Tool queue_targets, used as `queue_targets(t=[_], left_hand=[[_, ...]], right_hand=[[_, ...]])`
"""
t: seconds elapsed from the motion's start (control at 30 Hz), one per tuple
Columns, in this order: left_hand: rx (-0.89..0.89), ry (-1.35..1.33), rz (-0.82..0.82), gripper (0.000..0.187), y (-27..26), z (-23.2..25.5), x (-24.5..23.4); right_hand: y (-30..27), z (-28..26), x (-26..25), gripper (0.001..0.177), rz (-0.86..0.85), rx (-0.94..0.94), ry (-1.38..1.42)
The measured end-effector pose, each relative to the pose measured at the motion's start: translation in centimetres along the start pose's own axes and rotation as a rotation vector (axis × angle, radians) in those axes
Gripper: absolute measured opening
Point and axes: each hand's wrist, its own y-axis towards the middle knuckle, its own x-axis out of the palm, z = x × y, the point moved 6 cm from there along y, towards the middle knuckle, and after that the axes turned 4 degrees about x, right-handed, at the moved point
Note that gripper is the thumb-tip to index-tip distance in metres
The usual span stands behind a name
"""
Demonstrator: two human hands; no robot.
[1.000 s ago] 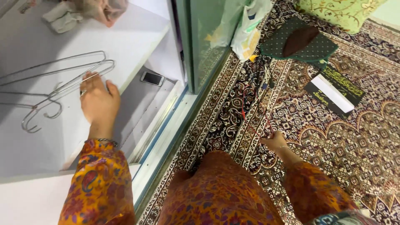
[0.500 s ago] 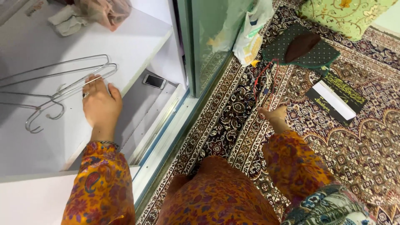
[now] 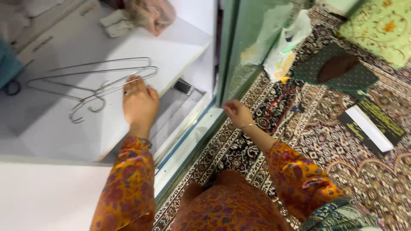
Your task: The person removes multiple items from a white shelf, including hangers, boxes, folded cloths, and a power adapter with cables, placing them on the floor. The shelf is emptied by the end of the clip.
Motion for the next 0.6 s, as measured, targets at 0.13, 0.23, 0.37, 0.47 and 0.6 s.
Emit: queue_targets(t=[0.13, 0.23, 0.37, 0.47, 0.6], left_hand=[[-0.016, 0.027, 0.016, 0.051, 0.1, 0.1, -0.1], [-0.029, 0.032, -0.023, 0.050, 0.2, 0.4, -0.1], [-0.047, 0.003, -0.009, 0.053, 0.4, 0.6, -0.9], [-0.052, 0.021, -0.030, 0.053, 0.5, 0.6, -1.0], [-0.051, 0.036, -0.048, 0.053, 0.8, 0.7, -0.8]], right_hand=[[2.7, -13.7, 2.0, 0.018, -0.014, -0.168, 0.173], [4.9, -21.5, 4.0, 0.012, -0.020, -0.463, 0.177], [8.7, -27.0, 8.3, 0.008, -0.083, -0.786, -0.001], [11.5, -28.4, 11.8, 0.009, -0.136, -0.877, -0.141], [14.5, -28.0, 14.9, 0.015, -0.227, -0.784, -0.363]])
